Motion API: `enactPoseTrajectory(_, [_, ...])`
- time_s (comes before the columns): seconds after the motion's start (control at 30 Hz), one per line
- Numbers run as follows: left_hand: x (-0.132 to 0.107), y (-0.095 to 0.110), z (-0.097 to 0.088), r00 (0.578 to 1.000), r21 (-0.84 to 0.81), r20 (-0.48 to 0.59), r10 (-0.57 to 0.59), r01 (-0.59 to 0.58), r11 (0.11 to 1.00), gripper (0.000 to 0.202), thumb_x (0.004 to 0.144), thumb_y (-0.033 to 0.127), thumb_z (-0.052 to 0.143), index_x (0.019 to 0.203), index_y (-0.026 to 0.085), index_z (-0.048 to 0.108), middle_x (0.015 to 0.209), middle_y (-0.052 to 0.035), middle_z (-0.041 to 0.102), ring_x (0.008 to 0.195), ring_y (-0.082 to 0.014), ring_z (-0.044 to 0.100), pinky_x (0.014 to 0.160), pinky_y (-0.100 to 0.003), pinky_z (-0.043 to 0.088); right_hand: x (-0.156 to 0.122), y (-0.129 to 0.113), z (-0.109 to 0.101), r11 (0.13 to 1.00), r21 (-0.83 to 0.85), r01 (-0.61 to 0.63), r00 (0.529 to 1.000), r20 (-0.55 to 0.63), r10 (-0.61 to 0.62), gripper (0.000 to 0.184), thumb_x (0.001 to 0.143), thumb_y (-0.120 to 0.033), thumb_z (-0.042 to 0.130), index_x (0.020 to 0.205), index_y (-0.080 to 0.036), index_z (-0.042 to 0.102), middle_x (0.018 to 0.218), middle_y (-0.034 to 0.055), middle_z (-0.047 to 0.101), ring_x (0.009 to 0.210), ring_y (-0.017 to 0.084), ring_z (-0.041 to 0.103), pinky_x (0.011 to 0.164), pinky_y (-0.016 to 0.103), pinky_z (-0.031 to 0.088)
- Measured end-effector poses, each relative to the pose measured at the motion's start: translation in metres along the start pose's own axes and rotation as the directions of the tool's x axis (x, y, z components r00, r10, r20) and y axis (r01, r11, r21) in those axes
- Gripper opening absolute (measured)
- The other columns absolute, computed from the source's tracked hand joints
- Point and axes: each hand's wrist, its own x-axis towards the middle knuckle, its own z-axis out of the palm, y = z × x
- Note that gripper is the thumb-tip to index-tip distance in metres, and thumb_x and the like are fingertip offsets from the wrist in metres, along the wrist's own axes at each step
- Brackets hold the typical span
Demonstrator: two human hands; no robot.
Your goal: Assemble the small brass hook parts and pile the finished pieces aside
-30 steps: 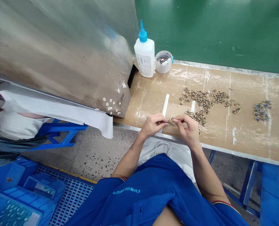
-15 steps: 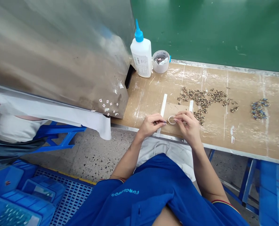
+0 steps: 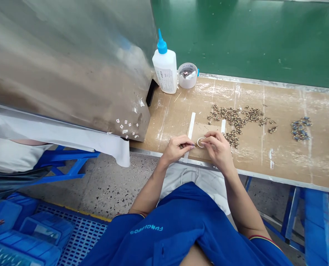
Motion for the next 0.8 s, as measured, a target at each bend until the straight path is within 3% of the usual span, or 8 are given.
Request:
enactPoseTrajectory(0.13, [0.0, -0.001, 0.001, 1.0, -0.014, -0.006, 0.002, -0.002, 1.0, 0.016, 0.089, 0.03, 0.072, 0.083, 0.015, 0.075, 0.077, -0.0038, 0.067, 0.066, -0.0109, 0.058, 0.06, -0.021, 0.045, -0.002, 0.002, -0.005, 0.997, -0.068, -0.02, 1.0, -0.015, 0.019, 0.014, 0.096, -0.021, 0.058, 0.084, -0.022, 0.065, 0.103, 0.0086, 0.065, 0.091, 0.022, 0.064, 0.079, 0.036, 0.053])
enactPoseTrajectory(0.3, [0.0, -0.001, 0.001, 1.0, -0.009, -0.009, -0.007, 0.007, 1.0, 0.018, 0.089, 0.032, 0.072, 0.083, 0.015, 0.075, 0.077, -0.0043, 0.068, 0.067, -0.0115, 0.059, 0.061, -0.022, 0.046, -0.001, -0.001, -0.008, 1.0, -0.005, -0.012, 0.998, 0.054, 0.012, 0.014, 0.095, -0.02, 0.058, 0.084, -0.022, 0.066, 0.105, 0.0085, 0.066, 0.092, 0.022, 0.066, 0.081, 0.037, 0.054])
enactPoseTrajectory(0.53, [0.0, 0.0, 0.001, 1.0, -0.024, -0.003, -0.01, 0.01, 1.0, 0.02, 0.089, 0.033, 0.072, 0.082, 0.015, 0.075, 0.077, -0.0046, 0.068, 0.067, -0.0113, 0.059, 0.061, -0.021, 0.045, 0.001, -0.013, -0.009, 0.982, 0.156, -0.102, 0.981, -0.148, 0.126, 0.015, 0.096, -0.027, 0.061, 0.082, -0.023, 0.066, 0.087, 0.0046, 0.071, 0.082, 0.02, 0.068, 0.07, 0.032, 0.054])
enactPoseTrajectory(0.8, [0.001, -0.001, 0.0, 1.0, -0.03, -0.002, -0.024, 0.024, 0.999, 0.024, 0.089, 0.038, 0.072, 0.081, 0.015, 0.075, 0.076, -0.0044, 0.068, 0.067, -0.0118, 0.058, 0.062, -0.022, 0.045, -0.002, -0.02, 0.0, 0.949, 0.234, -0.209, 0.956, -0.157, 0.249, 0.022, 0.096, -0.041, 0.061, 0.085, -0.023, 0.068, 0.078, 0.0043, 0.075, 0.07, 0.019, 0.07, 0.066, 0.032, 0.056])
